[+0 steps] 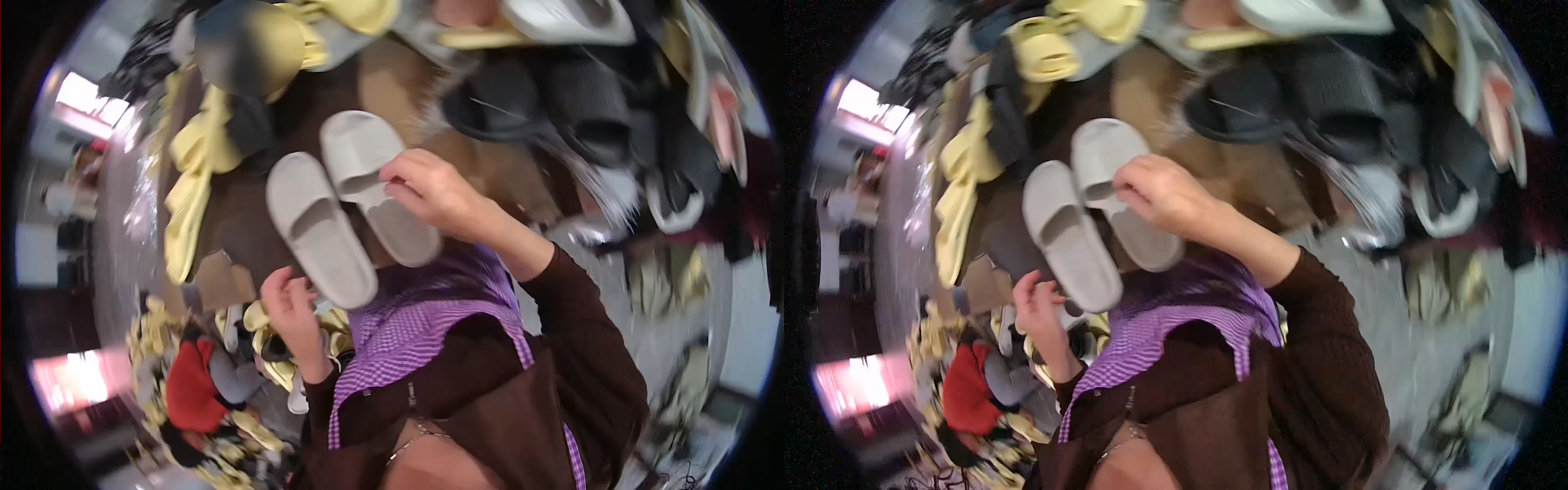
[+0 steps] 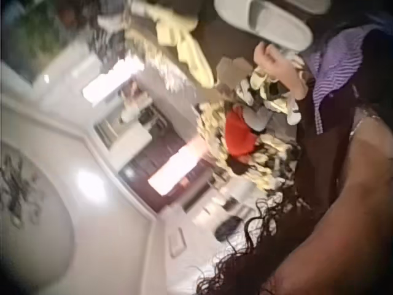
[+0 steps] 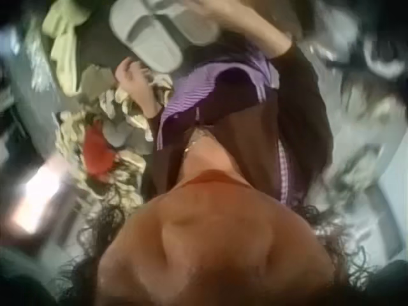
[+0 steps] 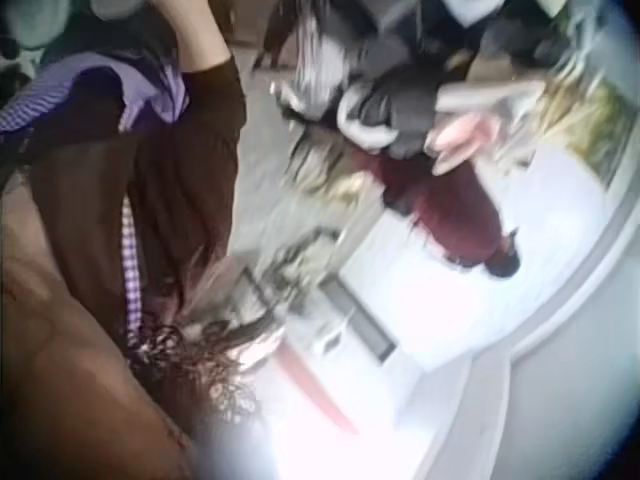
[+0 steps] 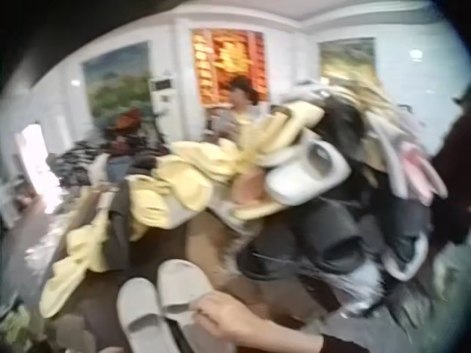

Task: The person takes pairs of slippers from a table, fastens each pair together by threading plastic tag fasteners through them by hand, and places the joined slippers onto a pile.

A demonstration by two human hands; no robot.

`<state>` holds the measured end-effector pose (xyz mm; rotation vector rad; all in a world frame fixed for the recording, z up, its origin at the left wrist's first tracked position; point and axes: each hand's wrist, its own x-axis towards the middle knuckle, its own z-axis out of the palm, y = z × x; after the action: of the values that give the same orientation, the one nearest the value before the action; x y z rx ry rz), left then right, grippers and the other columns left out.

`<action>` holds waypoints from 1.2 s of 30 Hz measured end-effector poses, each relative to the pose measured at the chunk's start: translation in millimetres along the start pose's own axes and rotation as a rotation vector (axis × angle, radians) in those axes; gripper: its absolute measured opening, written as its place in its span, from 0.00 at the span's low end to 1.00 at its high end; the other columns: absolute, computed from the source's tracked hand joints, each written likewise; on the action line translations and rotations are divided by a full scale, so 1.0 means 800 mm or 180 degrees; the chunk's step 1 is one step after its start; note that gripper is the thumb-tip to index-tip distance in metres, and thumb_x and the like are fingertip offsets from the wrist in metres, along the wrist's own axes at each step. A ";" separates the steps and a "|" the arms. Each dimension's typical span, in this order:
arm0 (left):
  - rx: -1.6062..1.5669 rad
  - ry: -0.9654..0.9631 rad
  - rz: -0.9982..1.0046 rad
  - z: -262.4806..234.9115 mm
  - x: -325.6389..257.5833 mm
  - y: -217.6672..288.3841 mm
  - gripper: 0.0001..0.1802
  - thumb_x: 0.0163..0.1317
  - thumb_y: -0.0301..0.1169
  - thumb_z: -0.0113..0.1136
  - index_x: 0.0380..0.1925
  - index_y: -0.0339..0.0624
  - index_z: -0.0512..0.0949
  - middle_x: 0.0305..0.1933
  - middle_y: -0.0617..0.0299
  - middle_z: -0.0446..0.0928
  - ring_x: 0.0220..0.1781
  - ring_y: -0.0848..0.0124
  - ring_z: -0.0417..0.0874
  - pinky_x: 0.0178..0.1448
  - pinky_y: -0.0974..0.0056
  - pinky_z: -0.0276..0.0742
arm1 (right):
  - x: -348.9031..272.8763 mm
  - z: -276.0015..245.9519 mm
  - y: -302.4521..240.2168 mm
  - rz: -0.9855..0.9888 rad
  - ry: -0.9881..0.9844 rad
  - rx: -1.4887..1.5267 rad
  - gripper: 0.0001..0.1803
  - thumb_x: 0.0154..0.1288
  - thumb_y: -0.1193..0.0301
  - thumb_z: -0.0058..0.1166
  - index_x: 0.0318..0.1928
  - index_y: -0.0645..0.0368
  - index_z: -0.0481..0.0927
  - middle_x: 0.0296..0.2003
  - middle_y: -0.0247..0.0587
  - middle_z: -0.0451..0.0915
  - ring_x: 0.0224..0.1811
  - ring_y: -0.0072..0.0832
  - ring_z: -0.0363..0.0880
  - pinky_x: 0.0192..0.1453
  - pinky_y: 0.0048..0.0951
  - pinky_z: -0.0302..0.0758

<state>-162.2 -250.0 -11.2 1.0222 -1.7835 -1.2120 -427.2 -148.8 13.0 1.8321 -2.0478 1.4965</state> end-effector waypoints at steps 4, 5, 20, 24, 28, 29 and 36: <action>-0.0476 -0.0144 -0.0291 0.008 0.011 -0.001 0.12 0.63 0.21 0.49 0.46 0.32 0.71 0.41 0.57 0.74 0.31 0.79 0.74 0.34 0.75 0.72 | -0.083 -0.046 0.011 0.0550 0.0341 -0.0448 0.05 0.58 0.76 0.55 0.35 0.62 0.76 0.32 0.43 0.77 0.34 0.37 0.77 0.38 0.33 0.74; -0.0538 -0.0144 -0.0259 0.010 0.010 -0.003 0.12 0.63 0.21 0.49 0.47 0.31 0.71 0.41 0.57 0.74 0.31 0.79 0.74 0.34 0.75 0.72 | -0.099 -0.056 0.013 0.0707 0.0450 -0.0607 0.03 0.59 0.76 0.54 0.35 0.62 0.77 0.31 0.42 0.77 0.33 0.34 0.77 0.37 0.31 0.74; -0.0910 -0.0357 0.0067 0.053 0.002 0.020 0.13 0.64 0.21 0.48 0.48 0.30 0.70 0.46 0.54 0.74 0.35 0.76 0.76 0.33 0.75 0.73 | -0.124 -0.085 0.054 0.2777 0.3098 0.4514 0.08 0.66 0.69 0.52 0.43 0.57 0.74 0.29 0.34 0.71 0.23 0.19 0.63 0.27 0.21 0.63; -0.0959 -0.0353 -0.0035 0.048 -0.001 0.016 0.13 0.64 0.21 0.49 0.49 0.30 0.70 0.46 0.54 0.74 0.37 0.76 0.76 0.33 0.75 0.73 | -0.117 -0.080 0.064 0.2742 0.3316 0.4636 0.07 0.66 0.69 0.52 0.42 0.56 0.74 0.29 0.34 0.72 0.22 0.18 0.62 0.27 0.22 0.63; -0.0937 -0.0399 -0.0125 0.050 0.000 0.012 0.13 0.63 0.20 0.49 0.49 0.30 0.70 0.46 0.55 0.74 0.37 0.75 0.76 0.33 0.75 0.73 | -0.117 -0.085 0.083 0.2547 0.3527 0.4775 0.06 0.66 0.68 0.53 0.40 0.55 0.74 0.28 0.33 0.72 0.22 0.18 0.62 0.27 0.22 0.62; -0.0933 -0.0416 -0.0122 0.051 0.001 0.012 0.14 0.63 0.20 0.49 0.49 0.31 0.70 0.45 0.55 0.74 0.37 0.75 0.76 0.33 0.74 0.73 | -0.117 -0.086 0.087 0.2463 0.3585 0.4827 0.06 0.66 0.68 0.53 0.39 0.55 0.74 0.28 0.33 0.72 0.22 0.18 0.62 0.27 0.22 0.62; -0.0962 -0.0434 -0.0125 0.052 0.001 0.015 0.14 0.63 0.21 0.49 0.49 0.31 0.70 0.45 0.55 0.74 0.37 0.75 0.76 0.34 0.74 0.73 | -0.126 -0.087 0.089 0.2509 0.3491 0.4761 0.04 0.67 0.69 0.51 0.36 0.55 0.73 0.27 0.33 0.72 0.22 0.18 0.62 0.26 0.21 0.62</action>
<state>-202.1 -232.9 -11.1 0.8189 -1.6220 -1.5522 -488.4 -38.0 -50.6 -0.4411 -0.8827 3.4489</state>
